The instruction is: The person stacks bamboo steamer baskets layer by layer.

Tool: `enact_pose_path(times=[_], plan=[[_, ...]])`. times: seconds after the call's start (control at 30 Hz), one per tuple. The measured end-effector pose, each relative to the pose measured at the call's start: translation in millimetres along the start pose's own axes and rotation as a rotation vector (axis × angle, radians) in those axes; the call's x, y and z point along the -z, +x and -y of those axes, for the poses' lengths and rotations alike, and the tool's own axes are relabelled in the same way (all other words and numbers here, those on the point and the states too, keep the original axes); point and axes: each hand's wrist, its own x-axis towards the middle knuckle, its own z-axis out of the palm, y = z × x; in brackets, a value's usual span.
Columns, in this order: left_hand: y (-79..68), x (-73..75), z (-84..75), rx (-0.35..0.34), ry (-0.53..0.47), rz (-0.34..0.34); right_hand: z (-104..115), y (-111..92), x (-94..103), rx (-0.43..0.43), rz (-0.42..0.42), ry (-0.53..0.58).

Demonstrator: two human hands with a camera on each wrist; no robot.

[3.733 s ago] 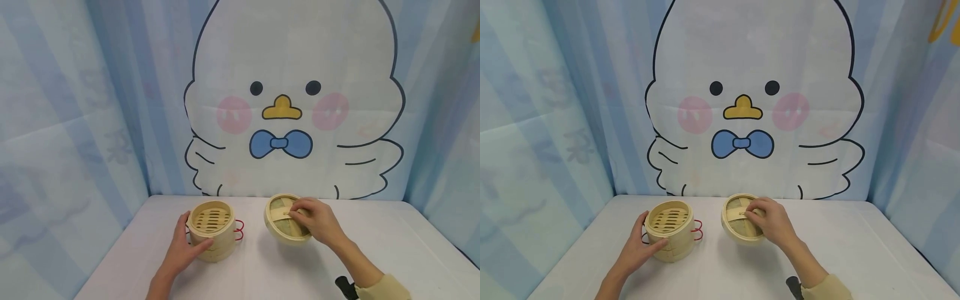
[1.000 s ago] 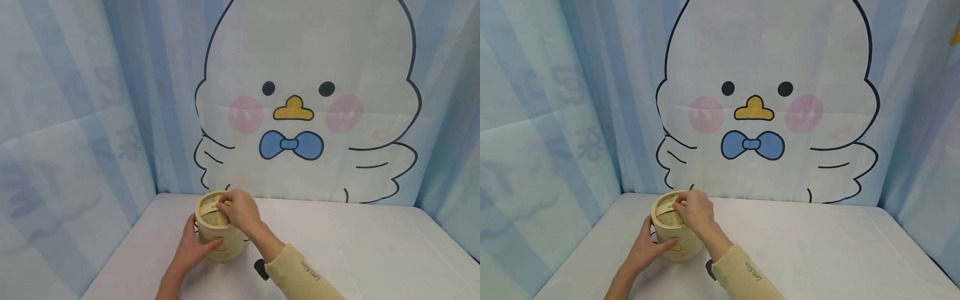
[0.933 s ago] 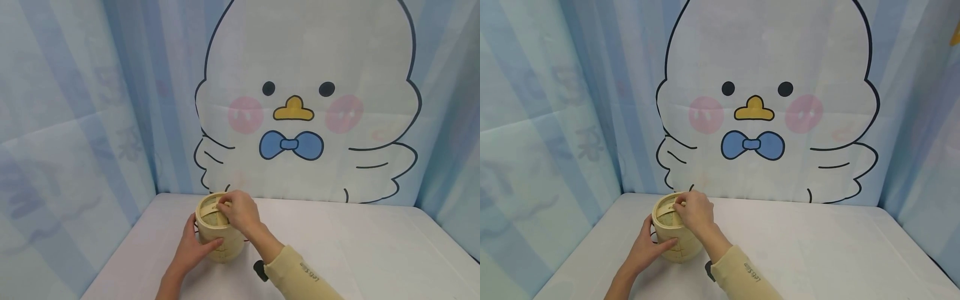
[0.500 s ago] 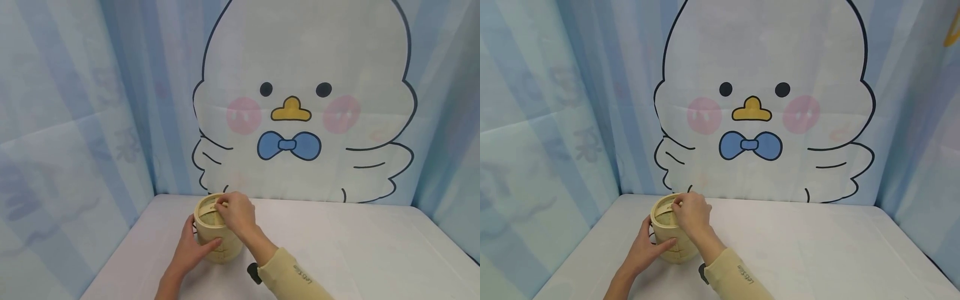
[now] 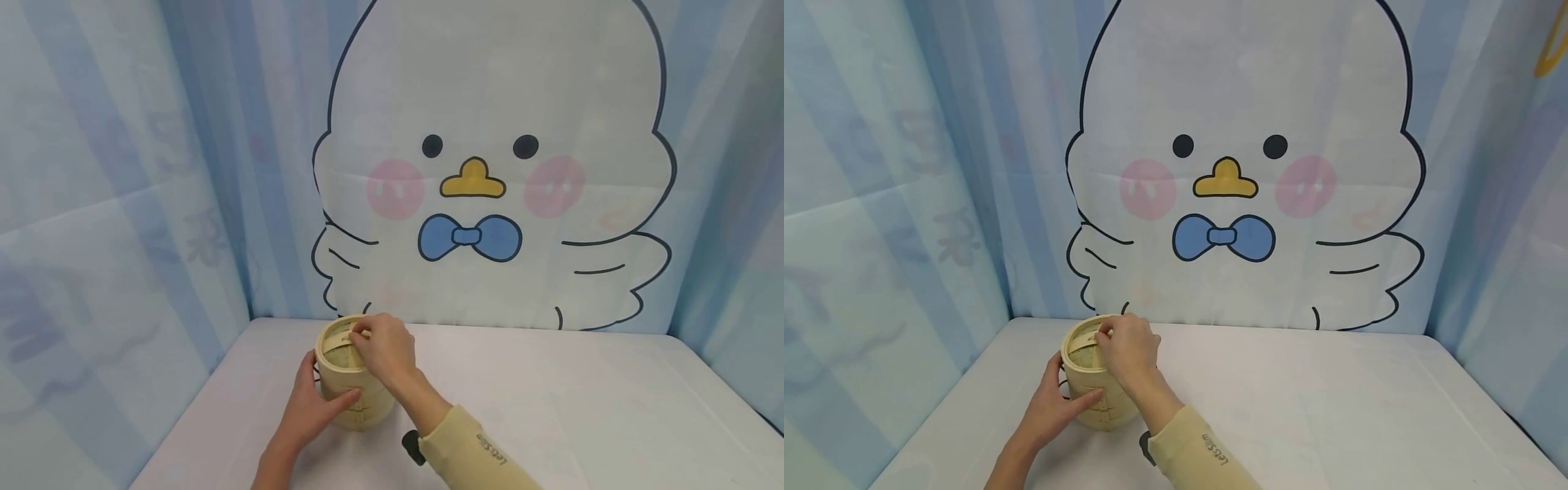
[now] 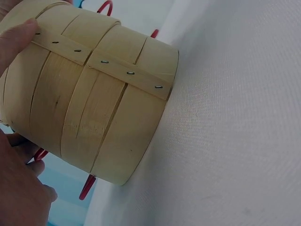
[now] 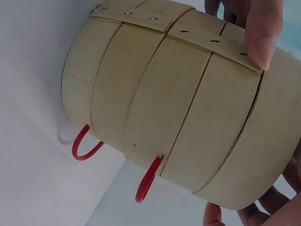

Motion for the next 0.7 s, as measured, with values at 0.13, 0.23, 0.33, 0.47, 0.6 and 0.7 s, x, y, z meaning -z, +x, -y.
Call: enact_pose_path(times=[0.13,0.23,0.33,0.47,0.6,0.7], plan=[[0.3,-1.1,-0.9,0.004,0.005,0.005,-0.6,-1.4,2.0,-0.005,0.013,-0.013],[0.5,-1.1,-0.9,0.001,0.011,0.006,-1.1,-3.0,4.6,-0.003,0.036,-0.016],[0.9,-0.4,0.2,-0.016,0.013,0.002,-2.9,-4.3,7.4,0.01,0.064,0.003],[0.7,2.6,3.1,-0.045,-0.006,-0.01,-9.0,-7.0,13.3,0.023,0.072,0.066],[-0.4,7.9,4.7,-0.052,-0.022,-0.025,-19.0,-12.2,25.7,0.018,0.038,0.138],[-1.2,12.4,5.1,-0.043,-0.016,-0.037,-28.8,-17.5,37.0,0.002,0.02,0.163]])
